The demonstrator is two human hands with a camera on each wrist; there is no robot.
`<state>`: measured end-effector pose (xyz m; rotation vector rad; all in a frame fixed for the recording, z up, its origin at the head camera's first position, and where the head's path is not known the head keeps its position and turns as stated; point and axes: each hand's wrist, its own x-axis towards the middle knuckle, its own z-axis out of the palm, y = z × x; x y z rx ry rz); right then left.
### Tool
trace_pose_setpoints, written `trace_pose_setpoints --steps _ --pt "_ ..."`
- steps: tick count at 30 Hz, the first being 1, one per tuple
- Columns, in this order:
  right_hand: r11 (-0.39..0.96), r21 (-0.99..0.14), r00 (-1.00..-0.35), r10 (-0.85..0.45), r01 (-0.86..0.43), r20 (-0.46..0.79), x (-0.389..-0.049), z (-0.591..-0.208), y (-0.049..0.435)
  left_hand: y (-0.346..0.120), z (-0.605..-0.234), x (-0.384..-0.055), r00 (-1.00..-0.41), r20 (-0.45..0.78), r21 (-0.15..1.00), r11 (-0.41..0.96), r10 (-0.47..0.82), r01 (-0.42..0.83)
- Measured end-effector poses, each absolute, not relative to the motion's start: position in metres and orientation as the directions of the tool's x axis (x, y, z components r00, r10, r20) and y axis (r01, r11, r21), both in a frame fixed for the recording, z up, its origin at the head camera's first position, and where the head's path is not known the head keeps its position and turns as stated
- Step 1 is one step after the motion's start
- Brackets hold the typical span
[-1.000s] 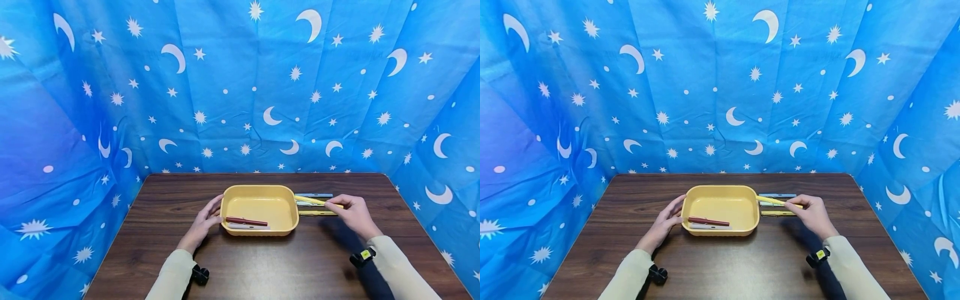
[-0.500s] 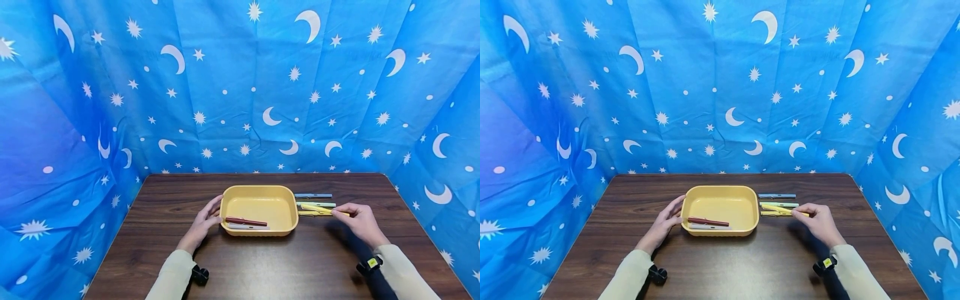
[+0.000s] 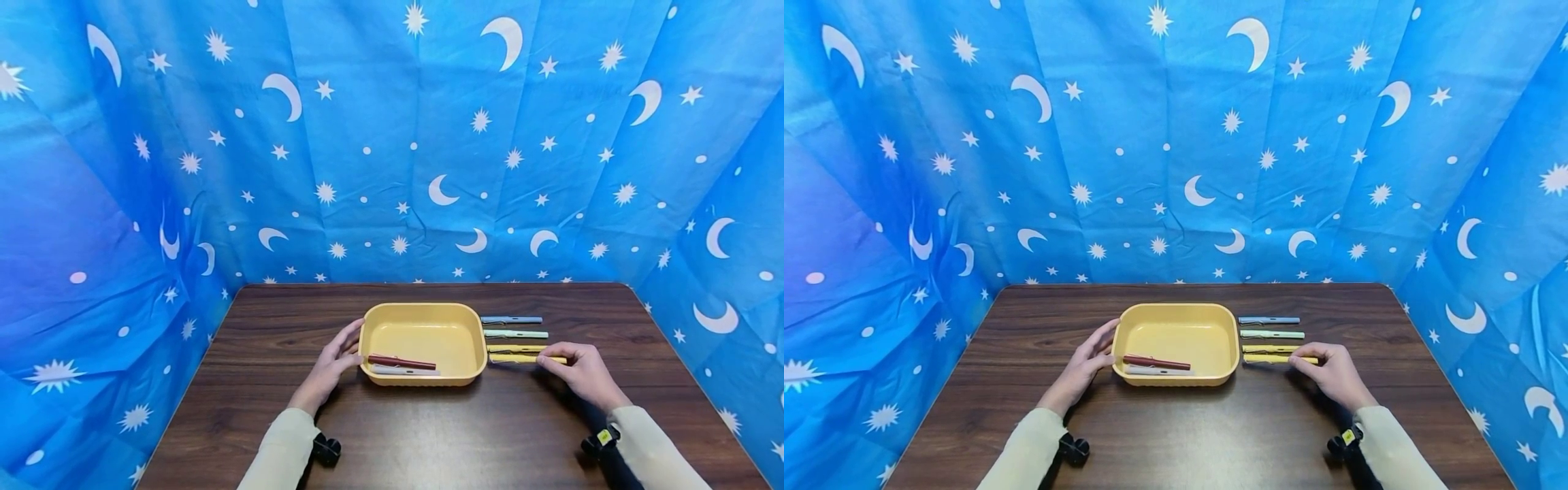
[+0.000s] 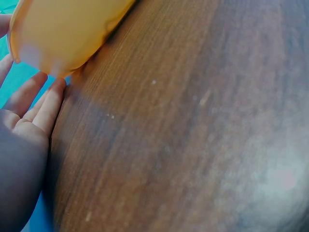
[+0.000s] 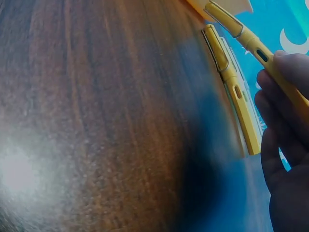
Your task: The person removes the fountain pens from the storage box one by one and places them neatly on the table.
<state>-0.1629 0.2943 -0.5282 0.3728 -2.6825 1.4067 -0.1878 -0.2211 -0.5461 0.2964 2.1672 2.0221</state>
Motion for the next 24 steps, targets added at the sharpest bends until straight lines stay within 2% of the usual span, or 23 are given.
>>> trace_pose_setpoints --steps 15,24 --pt "0.617 -0.741 -0.964 -0.198 -0.264 0.178 -0.1636 -0.5354 0.2953 -0.2210 -0.5457 -0.1869 -0.966 0.022 0.997 0.066 0.257 0.040" --pt "0.702 -0.629 -0.942 -0.278 -0.334 0.190 -0.1654 -0.5322 0.2947 -0.2214 -0.5456 -0.1873 -0.963 0.035 0.997 0.056 0.266 0.051"
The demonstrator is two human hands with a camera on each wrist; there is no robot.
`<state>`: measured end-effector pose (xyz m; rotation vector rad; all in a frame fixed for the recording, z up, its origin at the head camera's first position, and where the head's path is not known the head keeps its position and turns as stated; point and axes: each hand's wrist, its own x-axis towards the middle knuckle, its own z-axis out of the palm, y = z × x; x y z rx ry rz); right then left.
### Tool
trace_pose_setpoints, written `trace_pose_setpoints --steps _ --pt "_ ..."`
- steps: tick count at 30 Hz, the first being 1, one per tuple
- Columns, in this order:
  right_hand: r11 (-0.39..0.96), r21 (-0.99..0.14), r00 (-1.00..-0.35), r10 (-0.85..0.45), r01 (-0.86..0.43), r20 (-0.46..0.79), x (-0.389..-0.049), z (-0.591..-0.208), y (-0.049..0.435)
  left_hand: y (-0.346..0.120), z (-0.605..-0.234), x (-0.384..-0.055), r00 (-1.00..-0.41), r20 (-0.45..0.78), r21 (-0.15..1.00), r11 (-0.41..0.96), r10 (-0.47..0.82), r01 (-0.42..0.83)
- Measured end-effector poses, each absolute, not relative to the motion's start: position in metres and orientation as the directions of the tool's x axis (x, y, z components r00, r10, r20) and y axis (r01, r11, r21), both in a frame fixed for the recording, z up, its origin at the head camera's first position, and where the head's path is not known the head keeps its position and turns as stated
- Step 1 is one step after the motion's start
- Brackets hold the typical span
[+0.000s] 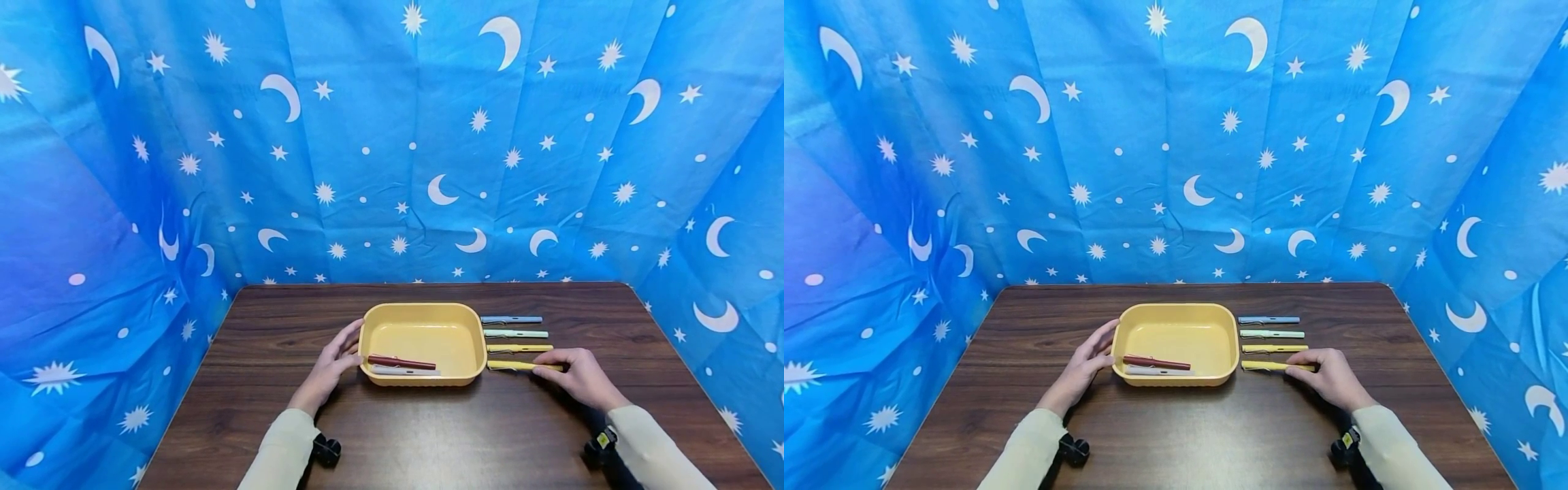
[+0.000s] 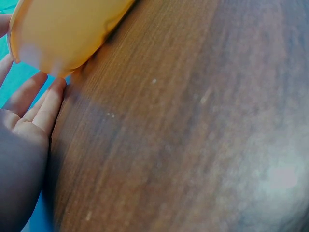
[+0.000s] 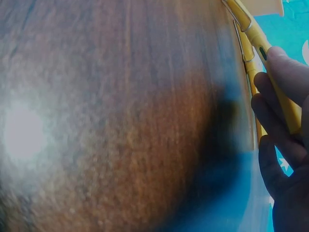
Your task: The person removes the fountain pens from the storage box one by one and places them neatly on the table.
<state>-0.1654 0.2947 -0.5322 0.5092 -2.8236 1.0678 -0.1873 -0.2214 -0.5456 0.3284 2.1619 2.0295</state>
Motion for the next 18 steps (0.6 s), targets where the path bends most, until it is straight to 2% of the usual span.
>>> trace_pose_setpoints --steps 5,11,18 --pt "0.715 -0.586 -0.924 -0.316 -0.382 0.217 -0.1652 -0.5314 0.2941 -0.2215 -0.5463 -0.1878 -0.966 0.031 0.997 0.064 0.257 0.049" --pt "0.686 -0.542 -0.874 -0.360 -0.485 0.327 -0.1639 -0.5332 0.2925 -0.2221 -0.5484 -0.1886 -0.966 0.030 0.997 0.063 0.257 0.048" --pt "0.694 -0.491 -0.843 -0.355 -0.527 0.403 -0.1626 -0.5361 0.2912 -0.2224 -0.5475 -0.1883 -0.965 0.020 0.997 0.069 0.262 0.040"
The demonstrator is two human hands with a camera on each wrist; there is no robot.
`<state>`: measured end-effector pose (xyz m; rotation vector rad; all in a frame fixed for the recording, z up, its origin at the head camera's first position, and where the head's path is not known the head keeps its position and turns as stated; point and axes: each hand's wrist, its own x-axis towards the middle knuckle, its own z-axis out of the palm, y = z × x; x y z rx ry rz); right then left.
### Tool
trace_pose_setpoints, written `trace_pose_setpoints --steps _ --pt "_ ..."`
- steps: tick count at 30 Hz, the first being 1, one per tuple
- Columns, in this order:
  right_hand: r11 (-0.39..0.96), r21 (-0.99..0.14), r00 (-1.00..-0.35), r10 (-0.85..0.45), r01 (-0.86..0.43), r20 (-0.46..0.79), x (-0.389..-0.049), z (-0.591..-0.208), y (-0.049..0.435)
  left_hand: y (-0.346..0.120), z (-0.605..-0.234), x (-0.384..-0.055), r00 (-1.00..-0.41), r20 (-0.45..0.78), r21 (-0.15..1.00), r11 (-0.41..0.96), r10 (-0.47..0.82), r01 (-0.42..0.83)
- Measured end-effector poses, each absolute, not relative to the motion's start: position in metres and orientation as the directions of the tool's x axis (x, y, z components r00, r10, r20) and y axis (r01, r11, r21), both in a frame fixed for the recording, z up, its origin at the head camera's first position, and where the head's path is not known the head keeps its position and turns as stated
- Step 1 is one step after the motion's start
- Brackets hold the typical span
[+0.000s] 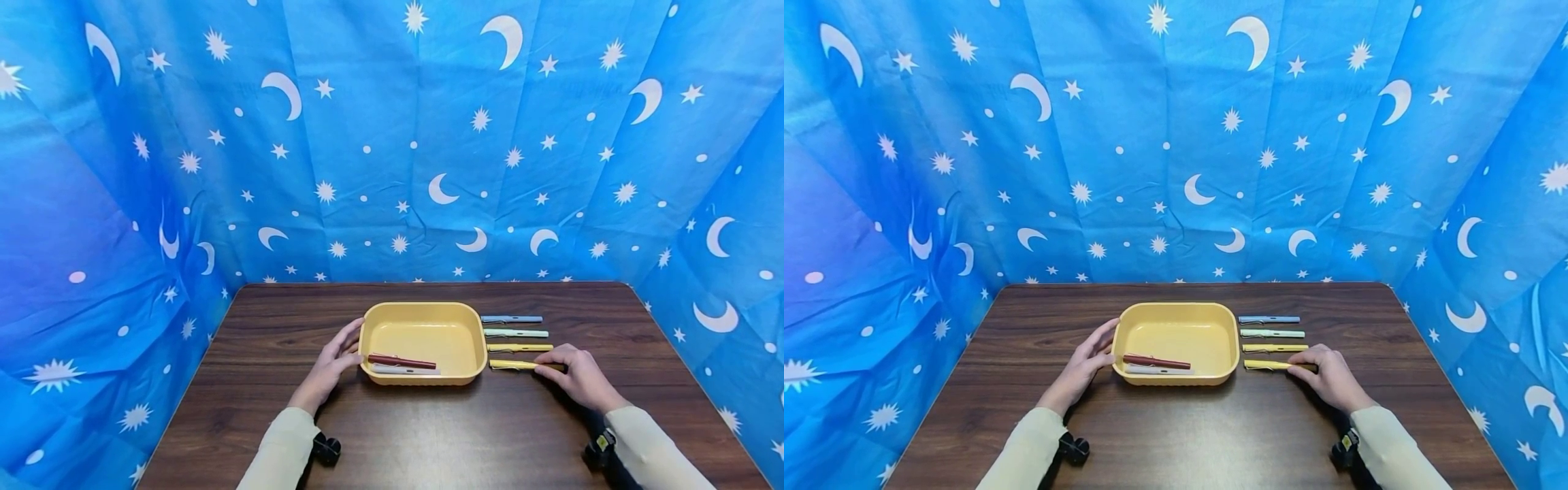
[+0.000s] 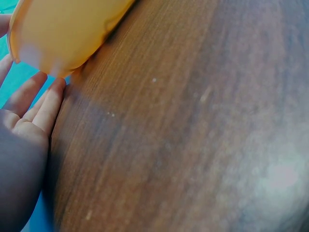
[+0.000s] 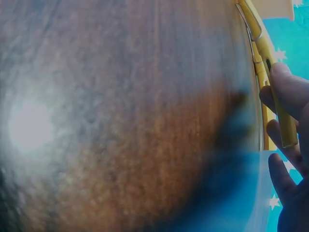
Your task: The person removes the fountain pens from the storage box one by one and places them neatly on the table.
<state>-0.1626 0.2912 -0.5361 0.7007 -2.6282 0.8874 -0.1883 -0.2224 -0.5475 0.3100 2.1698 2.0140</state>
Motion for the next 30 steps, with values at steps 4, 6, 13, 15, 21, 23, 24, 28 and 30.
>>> trace_pose_setpoints --steps 4,6,13,15,21,23,24,28,30 --pt "0.706 -0.448 -0.824 -0.364 -0.549 0.434 -0.1647 -0.5383 0.2911 -0.2221 -0.5457 -0.1883 -0.965 0.021 0.997 0.066 0.260 0.039" --pt "0.717 -0.424 -0.817 -0.371 -0.554 0.441 -0.1658 -0.5403 0.2915 -0.2220 -0.5454 -0.1879 -0.966 0.018 0.997 0.067 0.257 0.037" --pt "0.736 -0.330 -0.777 -0.410 -0.591 0.478 -0.1677 -0.5462 0.2910 -0.2215 -0.5461 -0.1869 -0.965 0.019 0.997 0.069 0.260 0.038" --pt "0.735 -0.313 -0.766 -0.418 -0.601 0.488 -0.1683 -0.5457 0.2906 -0.2216 -0.5460 -0.1869 -0.966 0.020 0.997 0.073 0.258 0.040" --pt "0.743 -0.291 -0.761 -0.425 -0.602 0.490 -0.1675 -0.5441 0.2895 -0.2216 -0.5455 -0.1872 -0.962 0.032 0.996 0.068 0.270 0.052" --pt "0.754 -0.294 -0.775 -0.418 -0.587 0.473 -0.1672 -0.5439 0.2890 -0.2218 -0.5453 -0.1872 -0.961 0.035 0.997 0.060 0.273 0.054" --pt "0.761 -0.300 -0.786 -0.413 -0.576 0.461 -0.1670 -0.5437 0.2888 -0.2219 -0.5454 -0.1873 -0.961 0.037 0.997 0.057 0.274 0.055" --pt "0.779 -0.323 -0.820 -0.392 -0.537 0.418 -0.1663 -0.5437 0.2883 -0.2222 -0.5457 -0.1875 -0.959 0.043 0.997 0.048 0.282 0.058" --pt "0.780 -0.330 -0.825 -0.389 -0.531 0.409 -0.1658 -0.5437 0.2883 -0.2222 -0.5457 -0.1876 -0.958 0.045 0.997 0.049 0.284 0.061"
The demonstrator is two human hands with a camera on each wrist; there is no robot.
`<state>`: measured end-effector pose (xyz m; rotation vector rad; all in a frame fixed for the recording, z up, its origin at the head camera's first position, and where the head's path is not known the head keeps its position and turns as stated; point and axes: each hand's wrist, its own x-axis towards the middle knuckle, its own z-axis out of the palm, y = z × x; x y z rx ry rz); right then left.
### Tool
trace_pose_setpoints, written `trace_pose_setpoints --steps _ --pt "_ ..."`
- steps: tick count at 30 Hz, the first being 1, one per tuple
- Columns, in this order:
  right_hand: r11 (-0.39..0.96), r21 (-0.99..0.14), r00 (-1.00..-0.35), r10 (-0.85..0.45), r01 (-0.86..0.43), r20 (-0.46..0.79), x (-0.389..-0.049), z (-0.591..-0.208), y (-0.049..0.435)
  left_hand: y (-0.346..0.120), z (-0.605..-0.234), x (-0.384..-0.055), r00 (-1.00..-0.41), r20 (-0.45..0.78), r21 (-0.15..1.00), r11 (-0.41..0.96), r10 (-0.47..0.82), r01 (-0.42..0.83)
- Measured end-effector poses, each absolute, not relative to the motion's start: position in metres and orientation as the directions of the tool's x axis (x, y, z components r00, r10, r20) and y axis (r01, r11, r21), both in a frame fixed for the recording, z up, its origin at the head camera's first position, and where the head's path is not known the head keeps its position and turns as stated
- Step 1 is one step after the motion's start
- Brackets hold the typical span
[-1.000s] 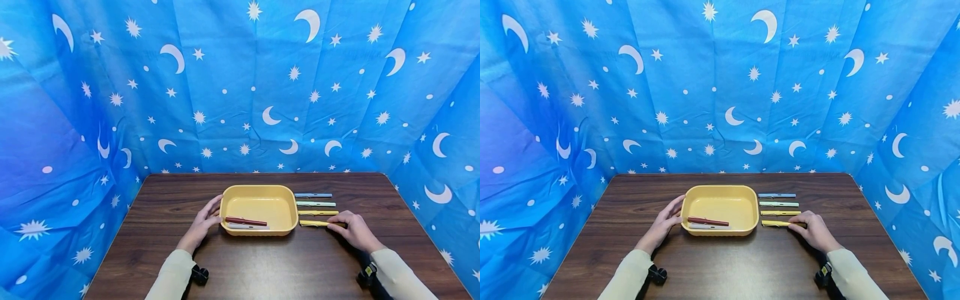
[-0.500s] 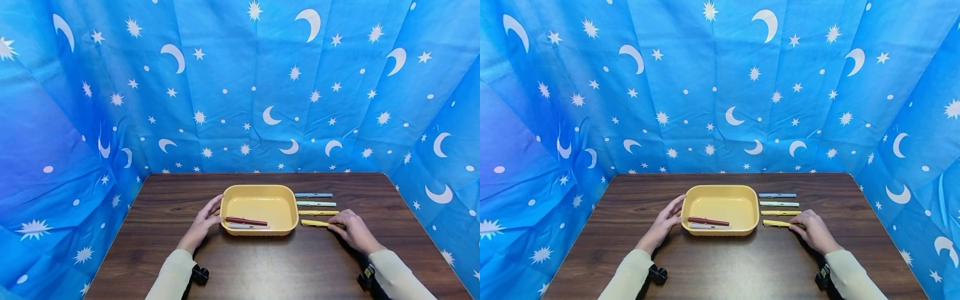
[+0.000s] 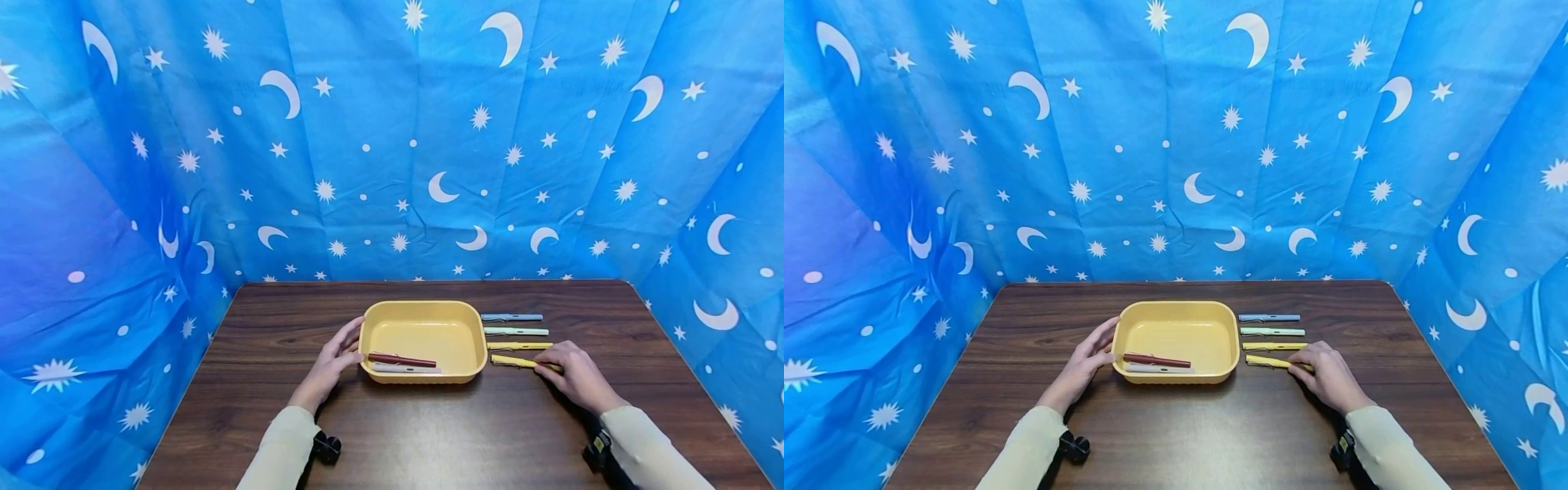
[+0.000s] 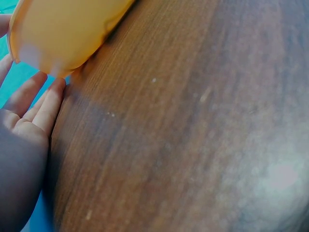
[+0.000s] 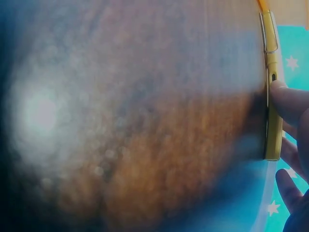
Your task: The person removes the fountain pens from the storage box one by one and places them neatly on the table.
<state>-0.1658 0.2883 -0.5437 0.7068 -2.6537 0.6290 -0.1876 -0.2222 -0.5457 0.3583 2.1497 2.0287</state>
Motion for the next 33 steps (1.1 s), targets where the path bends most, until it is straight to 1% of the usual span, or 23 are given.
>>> trace_pose_setpoints --steps 15,33 --pt "0.765 -0.288 -0.783 -0.416 -0.576 0.462 -0.1691 -0.5470 0.2852 -0.2234 -0.5477 -0.1854 -0.963 0.028 0.997 0.064 0.268 0.047" --pt "0.774 -0.286 -0.791 -0.409 -0.565 0.455 -0.1734 -0.5484 0.2874 -0.2220 -0.5453 -0.1882 -0.962 0.036 0.997 0.055 0.270 0.053"
